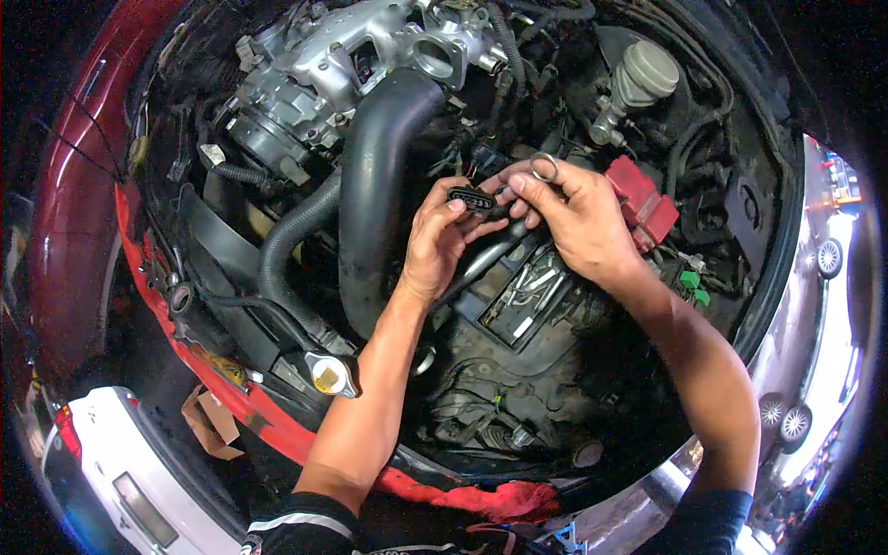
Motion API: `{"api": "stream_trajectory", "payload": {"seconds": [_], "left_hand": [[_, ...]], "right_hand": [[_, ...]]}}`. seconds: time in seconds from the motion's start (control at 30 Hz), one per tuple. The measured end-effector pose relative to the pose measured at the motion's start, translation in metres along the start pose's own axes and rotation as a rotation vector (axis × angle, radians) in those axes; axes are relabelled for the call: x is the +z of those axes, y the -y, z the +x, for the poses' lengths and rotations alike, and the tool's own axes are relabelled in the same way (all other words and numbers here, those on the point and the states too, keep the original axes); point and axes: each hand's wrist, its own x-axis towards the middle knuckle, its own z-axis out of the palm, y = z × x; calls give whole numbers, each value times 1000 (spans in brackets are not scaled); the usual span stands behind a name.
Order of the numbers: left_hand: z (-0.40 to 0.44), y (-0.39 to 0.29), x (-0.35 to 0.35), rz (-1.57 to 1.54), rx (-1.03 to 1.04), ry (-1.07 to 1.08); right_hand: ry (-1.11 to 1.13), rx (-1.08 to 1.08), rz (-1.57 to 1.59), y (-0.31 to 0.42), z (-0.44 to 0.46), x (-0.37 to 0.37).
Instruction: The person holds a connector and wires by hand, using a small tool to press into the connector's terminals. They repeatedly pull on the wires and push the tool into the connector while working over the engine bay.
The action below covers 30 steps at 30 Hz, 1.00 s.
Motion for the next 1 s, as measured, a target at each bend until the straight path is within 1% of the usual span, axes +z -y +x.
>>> {"api": "stream_trajectory", "payload": {"seconds": [0.13, 0.33, 0.43, 0.53, 0.63, 0.73, 0.83, 0.93, 1.0], "left_hand": [[3, 3, -5, 20, -9, 26], [1, 1, 2, 18, 24, 23], [1, 0, 4, 26, 19, 36], [0, 0, 5, 8, 12, 16], [1, 0, 2, -44, 19, 39], [0, 2, 1, -29, 22, 28], [1, 1, 1, -30, 23, 32], [0, 0, 2, -13, 25, 19], [1, -1, 3, -8, 29, 25]], "right_hand": [[-36, 18, 69, 2, -4, 6], [15, -27, -129, 1, -8, 9], [-7, -113, -275, -1, -7, 8], [-37, -193, -300, -3, -6, 9], [-38, -193, -303, -2, -7, 9], [-49, -256, -344, -1, -7, 9], [-88, -320, -452, -2, -6, 8], [-71, -293, -516, 2, -8, 7], [-65, -324, -524, 3, -9, 7]]}}
